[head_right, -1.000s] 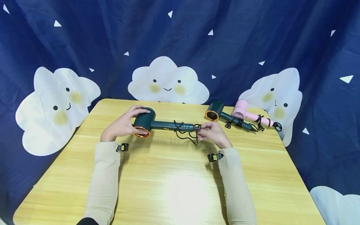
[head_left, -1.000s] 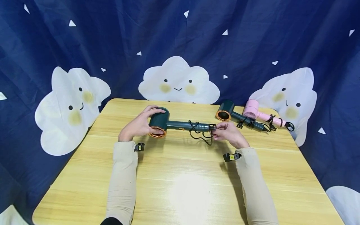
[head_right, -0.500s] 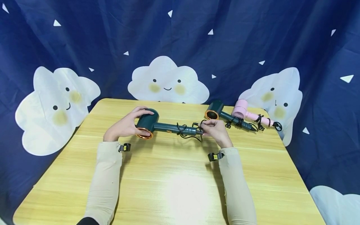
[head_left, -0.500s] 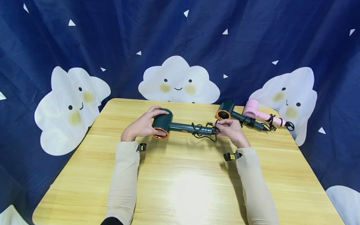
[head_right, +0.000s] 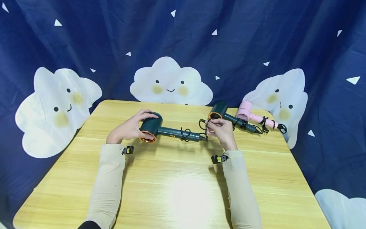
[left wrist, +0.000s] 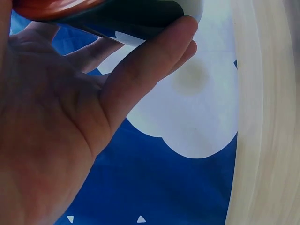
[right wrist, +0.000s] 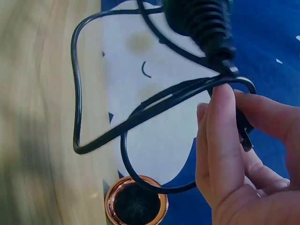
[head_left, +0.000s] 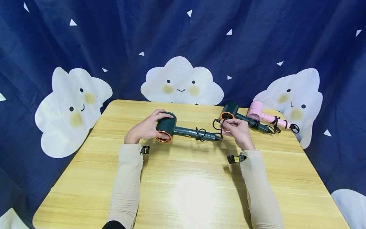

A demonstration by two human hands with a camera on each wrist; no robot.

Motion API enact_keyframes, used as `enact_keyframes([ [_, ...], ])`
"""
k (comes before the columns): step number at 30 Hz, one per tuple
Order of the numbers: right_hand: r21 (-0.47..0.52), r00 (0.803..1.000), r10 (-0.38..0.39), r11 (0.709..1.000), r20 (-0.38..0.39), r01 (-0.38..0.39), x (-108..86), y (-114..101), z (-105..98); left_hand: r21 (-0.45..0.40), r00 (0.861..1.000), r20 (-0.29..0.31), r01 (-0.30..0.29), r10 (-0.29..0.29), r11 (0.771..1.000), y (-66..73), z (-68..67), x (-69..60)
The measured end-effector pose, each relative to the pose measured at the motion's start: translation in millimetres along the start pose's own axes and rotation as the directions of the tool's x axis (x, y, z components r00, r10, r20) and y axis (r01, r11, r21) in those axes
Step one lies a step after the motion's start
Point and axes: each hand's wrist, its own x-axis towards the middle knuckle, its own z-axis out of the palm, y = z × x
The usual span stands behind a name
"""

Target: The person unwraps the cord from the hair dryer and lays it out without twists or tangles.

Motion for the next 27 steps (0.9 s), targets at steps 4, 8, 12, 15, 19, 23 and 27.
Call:
enact_keyframes([
  [4,0.046,1.000,-0.007,0.999,-0.022,0.008,-1.6,-4,2,-0.002,1.000,0.008,0.008,-0.008,1.000,-0.6,0.5,0.5],
  [8,0.085,0.999,-0.042,0.995,-0.030,0.044,-3.8,-8,5,0.001,1.000,0.017,0.014,-0.014,1.000,-1.0,0.8,1.1],
  [12,0.022,0.995,-0.086,0.996,-0.048,0.087,-6.0,-12,7,0.002,0.999,0.027,0.021,-0.021,1.000,-1.5,1.7,1.9],
  [15,-0.059,0.990,-0.119,0.992,-0.081,0.114,-7.0,-13,8,-0.002,0.999,0.029,0.023,-0.023,1.000,-1.5,1.9,1.6],
  [19,-0.060,0.983,-0.147,0.988,-0.109,0.141,-8.4,-15,10,-0.001,0.999,0.033,0.023,-0.023,1.000,-1.0,2.0,1.1],
  [23,0.042,0.984,-0.158,0.986,-0.086,0.162,-11.6,-18,14,0.011,0.999,0.035,0.021,-0.021,1.000,-1.1,2.1,1.3],
  [27,0.088,0.986,-0.153,0.983,-0.070,0.159,-15.3,-21,16,0.020,0.999,0.034,0.021,-0.022,1.000,-1.7,2.3,1.3],
])
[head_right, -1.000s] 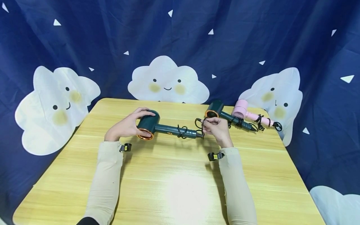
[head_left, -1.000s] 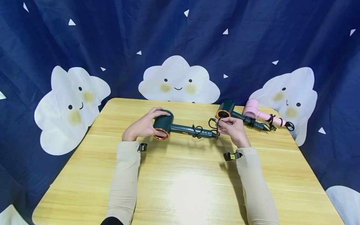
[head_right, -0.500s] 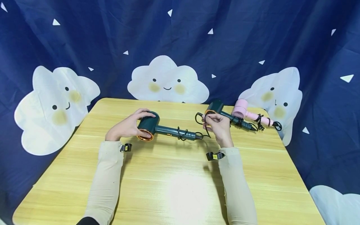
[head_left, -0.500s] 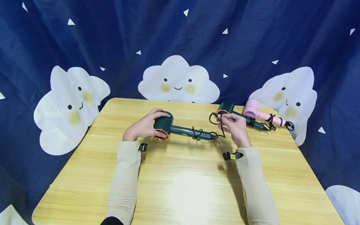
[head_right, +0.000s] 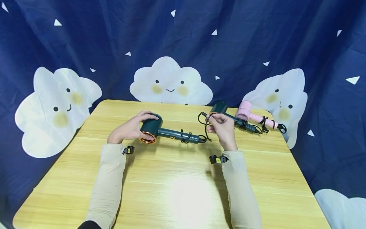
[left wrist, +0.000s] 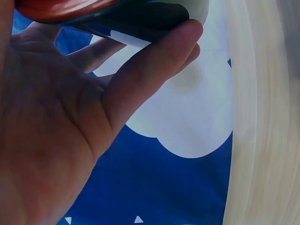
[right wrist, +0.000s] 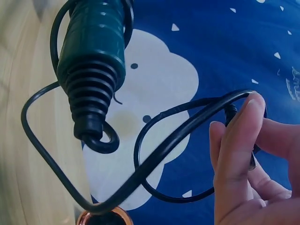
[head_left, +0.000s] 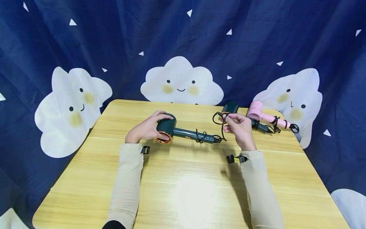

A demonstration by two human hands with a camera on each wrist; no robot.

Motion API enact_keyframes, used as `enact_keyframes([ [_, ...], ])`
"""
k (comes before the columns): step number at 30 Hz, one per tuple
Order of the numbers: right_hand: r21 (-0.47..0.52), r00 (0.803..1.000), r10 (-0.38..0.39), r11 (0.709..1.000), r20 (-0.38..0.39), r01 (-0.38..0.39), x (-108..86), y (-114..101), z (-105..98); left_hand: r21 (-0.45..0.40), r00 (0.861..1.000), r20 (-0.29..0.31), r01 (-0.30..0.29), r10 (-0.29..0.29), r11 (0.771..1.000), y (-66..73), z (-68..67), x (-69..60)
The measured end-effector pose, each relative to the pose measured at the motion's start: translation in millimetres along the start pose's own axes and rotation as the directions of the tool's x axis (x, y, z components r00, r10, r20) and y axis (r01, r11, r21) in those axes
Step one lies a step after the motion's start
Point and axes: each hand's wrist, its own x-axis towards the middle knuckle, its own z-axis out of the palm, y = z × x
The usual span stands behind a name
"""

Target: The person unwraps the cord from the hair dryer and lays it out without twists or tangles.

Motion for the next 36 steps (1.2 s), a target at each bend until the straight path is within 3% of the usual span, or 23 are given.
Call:
enact_keyframes([
  [9,-0.053,0.999,0.023,0.998,0.035,-0.021,0.6,0,-1,-0.013,1.000,0.006,0.001,-0.001,1.000,-1.2,0.5,-0.2],
  [16,-0.041,0.997,0.060,0.997,0.042,-0.058,2.6,2,-2,-0.016,1.000,0.003,-0.004,0.004,1.000,-2.3,0.2,-0.4],
  [26,-0.078,0.995,-0.027,0.996,0.099,0.035,-2.2,-3,2,-0.021,1.000,0.003,0.012,-0.012,1.000,-5.0,0.7,1.0],
  [36,-0.079,0.971,-0.128,0.986,0.203,0.147,-18.1,-22,14,-0.024,1.000,-0.010,0.014,-0.014,1.000,-8.6,2.0,2.0],
])
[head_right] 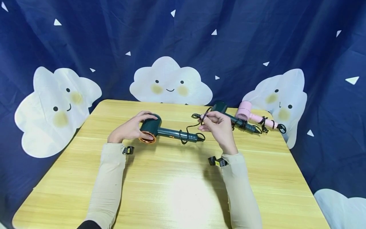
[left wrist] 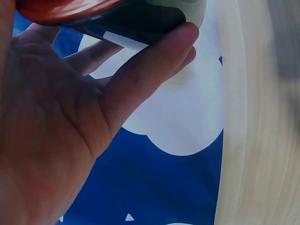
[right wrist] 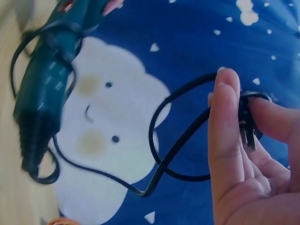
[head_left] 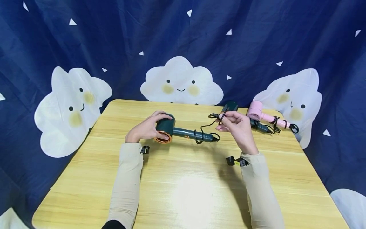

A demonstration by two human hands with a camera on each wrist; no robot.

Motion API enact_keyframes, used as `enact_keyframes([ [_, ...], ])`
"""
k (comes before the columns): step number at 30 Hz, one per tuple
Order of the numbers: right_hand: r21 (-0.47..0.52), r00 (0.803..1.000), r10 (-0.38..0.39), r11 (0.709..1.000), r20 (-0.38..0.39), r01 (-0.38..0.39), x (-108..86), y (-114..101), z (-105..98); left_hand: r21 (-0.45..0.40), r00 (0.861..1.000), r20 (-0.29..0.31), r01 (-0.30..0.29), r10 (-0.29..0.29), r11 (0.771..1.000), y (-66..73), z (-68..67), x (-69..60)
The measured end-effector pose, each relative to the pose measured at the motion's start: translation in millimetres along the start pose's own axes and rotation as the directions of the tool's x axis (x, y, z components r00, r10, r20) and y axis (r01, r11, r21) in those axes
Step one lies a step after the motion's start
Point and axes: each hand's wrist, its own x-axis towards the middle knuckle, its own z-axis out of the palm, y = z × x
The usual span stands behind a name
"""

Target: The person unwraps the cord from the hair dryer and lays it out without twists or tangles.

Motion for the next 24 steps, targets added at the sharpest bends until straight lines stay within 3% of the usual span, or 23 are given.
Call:
enact_keyframes([
  [12,-0.062,0.983,0.012,0.998,0.186,-0.001,-17.8,-26,11,-0.001,0.999,-0.041,0.012,-0.012,1.000,-8.7,-0.5,1.0],
  [24,-0.109,0.967,0.031,0.994,0.251,-0.004,-31.7,-43,15,0.000,0.997,-0.075,0.029,-0.029,1.000,-13.2,-5.7,-3.7],
])
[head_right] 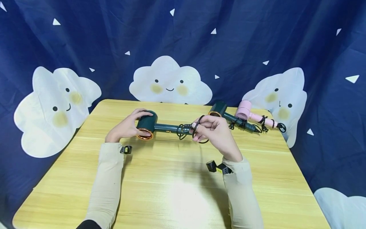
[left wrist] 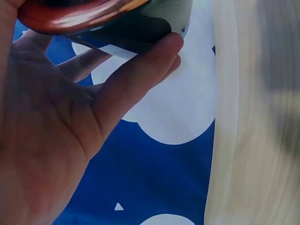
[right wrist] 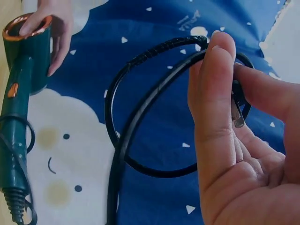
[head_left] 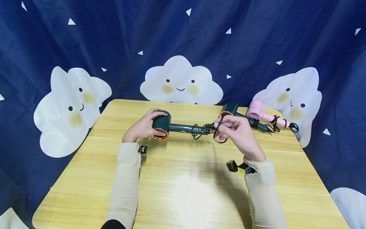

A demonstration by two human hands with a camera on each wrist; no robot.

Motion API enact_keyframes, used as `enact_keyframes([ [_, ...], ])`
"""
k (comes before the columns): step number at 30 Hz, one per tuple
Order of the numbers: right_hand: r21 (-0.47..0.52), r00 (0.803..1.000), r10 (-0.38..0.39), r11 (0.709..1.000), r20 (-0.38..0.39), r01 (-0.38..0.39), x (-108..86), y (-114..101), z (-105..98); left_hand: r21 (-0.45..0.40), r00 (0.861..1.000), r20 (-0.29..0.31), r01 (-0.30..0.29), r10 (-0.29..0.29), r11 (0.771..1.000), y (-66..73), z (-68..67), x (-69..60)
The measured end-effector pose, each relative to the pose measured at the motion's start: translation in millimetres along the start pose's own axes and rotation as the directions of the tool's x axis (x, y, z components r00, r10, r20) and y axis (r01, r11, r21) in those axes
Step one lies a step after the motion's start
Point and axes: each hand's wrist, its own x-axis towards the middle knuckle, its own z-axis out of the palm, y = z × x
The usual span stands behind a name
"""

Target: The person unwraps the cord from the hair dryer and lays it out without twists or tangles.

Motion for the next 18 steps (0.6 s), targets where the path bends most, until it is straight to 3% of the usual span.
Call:
enact_keyframes([
  [5,0.006,1.000,-0.009,1.000,0.030,0.009,-2.8,-4,2,-0.004,1.000,-0.015,0.002,-0.002,1.000,-2.7,-2.7,-1.4],
  [12,-0.085,0.991,0.078,0.994,0.112,-0.069,2.9,3,0,-0.014,0.999,-0.047,-0.009,0.008,1.000,-3.4,-6.3,-3.8],
  [18,-0.118,0.984,0.131,0.986,0.124,-0.116,12.1,20,-7,-0.037,0.999,-0.054,-0.010,0.008,0.999,-1.0,-9.2,-5.5],
])
